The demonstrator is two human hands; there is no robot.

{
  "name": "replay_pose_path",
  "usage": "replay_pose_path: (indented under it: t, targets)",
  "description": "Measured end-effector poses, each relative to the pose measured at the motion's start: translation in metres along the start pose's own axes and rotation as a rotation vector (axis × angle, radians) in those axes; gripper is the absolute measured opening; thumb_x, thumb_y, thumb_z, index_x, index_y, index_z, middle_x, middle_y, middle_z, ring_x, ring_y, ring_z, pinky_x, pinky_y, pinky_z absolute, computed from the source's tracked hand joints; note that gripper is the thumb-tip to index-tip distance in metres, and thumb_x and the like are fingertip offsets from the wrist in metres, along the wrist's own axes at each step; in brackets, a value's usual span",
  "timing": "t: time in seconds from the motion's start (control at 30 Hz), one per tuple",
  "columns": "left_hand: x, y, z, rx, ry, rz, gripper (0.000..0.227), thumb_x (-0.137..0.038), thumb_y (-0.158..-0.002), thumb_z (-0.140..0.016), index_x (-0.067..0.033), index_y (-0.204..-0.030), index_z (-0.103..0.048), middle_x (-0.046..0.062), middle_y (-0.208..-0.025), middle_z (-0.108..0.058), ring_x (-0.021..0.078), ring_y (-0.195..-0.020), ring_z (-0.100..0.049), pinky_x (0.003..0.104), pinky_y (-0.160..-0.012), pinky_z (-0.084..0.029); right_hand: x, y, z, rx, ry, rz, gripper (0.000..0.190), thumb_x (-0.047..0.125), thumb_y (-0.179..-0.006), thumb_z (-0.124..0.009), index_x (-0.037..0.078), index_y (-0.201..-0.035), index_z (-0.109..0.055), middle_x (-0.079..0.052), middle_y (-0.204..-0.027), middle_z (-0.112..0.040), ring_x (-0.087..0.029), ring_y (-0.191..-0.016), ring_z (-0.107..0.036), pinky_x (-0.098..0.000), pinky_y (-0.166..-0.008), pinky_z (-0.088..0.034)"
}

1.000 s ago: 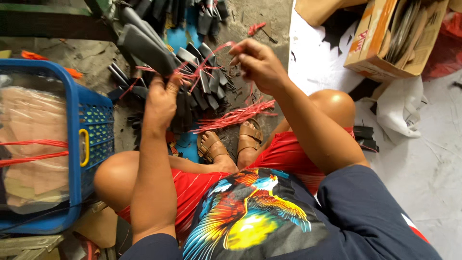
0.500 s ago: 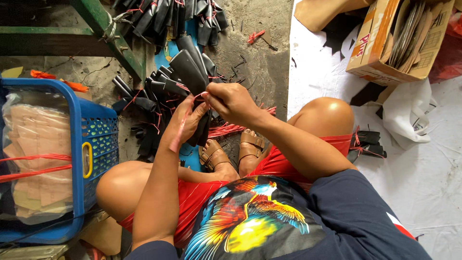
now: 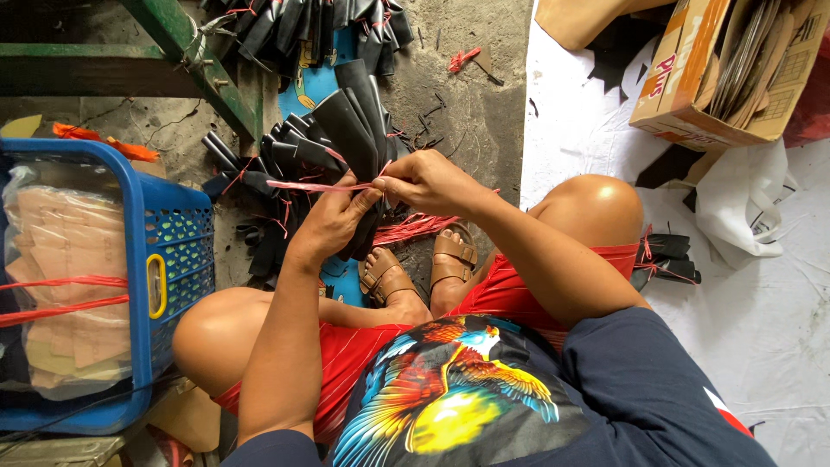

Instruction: The person gathers black flexible strips, aligns them into a bundle, and ties the bundle together with red string.

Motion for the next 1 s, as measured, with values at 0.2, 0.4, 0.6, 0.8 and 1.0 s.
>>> replay_pose_path:
  t: [0.2, 0.4, 0.6, 0.8, 1.0]
  targets:
    - [-0.035, -0.003, 0.005, -0.018, -0.063, -0.045, 0.037, -0.032, -0.109, -0.054, 0.0016, -0.119, -0.064, 0.029, -0.11, -0.068, 0.0466, -0.115, -0.064, 0.059, -0.101, -0.047, -0.019, -0.003, -0.008, -0.078, -0.088, -0.047, 0.032, 0.027, -0.097, -0.063, 0.015, -0.068, -0.071, -0.004, -0.056, -0.064, -0.019, -0.058, -0.059, -0.0331, -0.06, -0.047]
    - [0.012, 0.001, -0.001, -0.078, 0.039, -0.031, 0.046, -0.043, -0.111, -0.042, -0.0051, -0.111, -0.067, 0.023, -0.109, -0.068, 0.0354, -0.113, -0.066, 0.055, -0.101, -0.046, -0.011, -0.004, -0.009, -0.215, -0.091, -0.012, 0.023, 0.026, -0.092, -0.069, 0.014, -0.072, -0.073, 0.0, -0.054, -0.055, -0.012, -0.055, -0.049, -0.0296, -0.053, -0.039]
    - [0.064, 0.0, 0.009, -0.272, 0.133, 0.064, 0.058, -0.038, -0.116, -0.031, -0.0031, -0.09, -0.069, 0.009, -0.077, -0.062, 0.0224, -0.081, -0.062, 0.042, -0.089, -0.053, -0.009, -0.006, -0.016, -0.24, -0.226, 0.056, 0.017, 0.017, -0.094, -0.068, 0.012, -0.079, -0.075, 0.0, -0.057, -0.06, -0.01, -0.057, -0.051, -0.0247, -0.054, -0.039]
    - [-0.029, 0.01, 0.015, -0.425, 0.449, 0.131, 0.058, -0.041, -0.114, -0.034, -0.0124, -0.074, -0.066, -0.002, -0.062, -0.059, 0.0092, -0.06, -0.06, 0.022, -0.066, -0.055, -0.005, -0.003, 0.003, -0.262, -0.294, 0.147, 0.017, 0.017, -0.098, -0.066, 0.013, -0.083, -0.074, 0.001, -0.06, -0.057, -0.007, -0.06, -0.048, -0.0238, -0.056, -0.038]
    - [0.016, 0.007, 0.029, -0.486, 0.451, 0.079, 0.057, -0.035, -0.115, -0.038, -0.0105, -0.072, -0.065, 0.002, -0.063, -0.059, 0.0108, -0.062, -0.057, 0.024, -0.068, -0.054, -0.005, 0.003, 0.013, -0.219, -0.319, 0.17, 0.02, 0.019, -0.101, -0.064, 0.011, -0.085, -0.073, -0.003, -0.064, -0.057, -0.01, -0.063, -0.047, -0.0268, -0.058, -0.039]
Point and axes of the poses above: each hand's wrist, its own y-axis away from the middle knuckle, its own z-axis out of the back of the hand, x = y × z, the point moved 5 cm from there along -y, towards the middle knuckle
